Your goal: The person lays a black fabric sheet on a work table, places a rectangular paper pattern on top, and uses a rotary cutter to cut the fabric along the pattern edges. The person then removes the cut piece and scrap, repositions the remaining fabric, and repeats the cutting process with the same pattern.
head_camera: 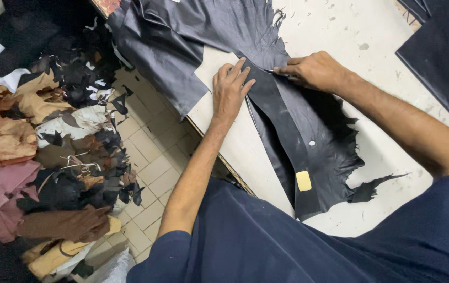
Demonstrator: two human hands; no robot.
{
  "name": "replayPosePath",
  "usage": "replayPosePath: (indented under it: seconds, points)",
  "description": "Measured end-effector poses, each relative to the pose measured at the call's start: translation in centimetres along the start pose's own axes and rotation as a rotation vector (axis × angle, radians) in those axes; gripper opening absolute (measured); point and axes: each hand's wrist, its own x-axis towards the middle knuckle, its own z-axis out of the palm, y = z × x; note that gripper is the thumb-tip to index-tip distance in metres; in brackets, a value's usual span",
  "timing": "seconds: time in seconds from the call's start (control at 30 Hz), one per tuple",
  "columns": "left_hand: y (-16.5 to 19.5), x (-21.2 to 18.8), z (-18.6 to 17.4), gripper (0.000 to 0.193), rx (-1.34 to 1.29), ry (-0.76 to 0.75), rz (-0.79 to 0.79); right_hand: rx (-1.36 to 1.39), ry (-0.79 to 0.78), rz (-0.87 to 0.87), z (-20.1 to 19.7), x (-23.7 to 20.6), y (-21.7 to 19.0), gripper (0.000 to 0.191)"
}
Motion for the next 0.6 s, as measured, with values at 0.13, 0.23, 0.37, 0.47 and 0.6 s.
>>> replayPosePath:
  seconds: [0.13,0.23,0.37,0.47,0.6]
  points:
    - [-0.2,-0.2,0.4,0.040,-0.016,-0.002,-0.004,-0.145,-0.080,-0.045,-0.4,-1.4,1.3,0.048]
    - [-0.4,-0.4,0.9,0.039,-0.019,-0.011,-0.016,-0.208,-0.152,0.005,-0.6,-2.1,1.9,0.047]
    - [-0.5,-0.1,1.0,0.039,-0.011,0.006,-0.003,-0.269,-0.077,-0.040,-0.9,-2.4,1.5,0.052]
    - [-0.1,0.3,0.5,0.039,-0.011,0.005,0.003,-0.294,-0.048,-0.004,-1.3,-2.7,-0.4,0.058]
    - [0.5,1.0,-0.5,0.033,0.033,-0.015,0.059,-0.080,0.070,0.338,-2.0,-3.8,-6.4,0.050]
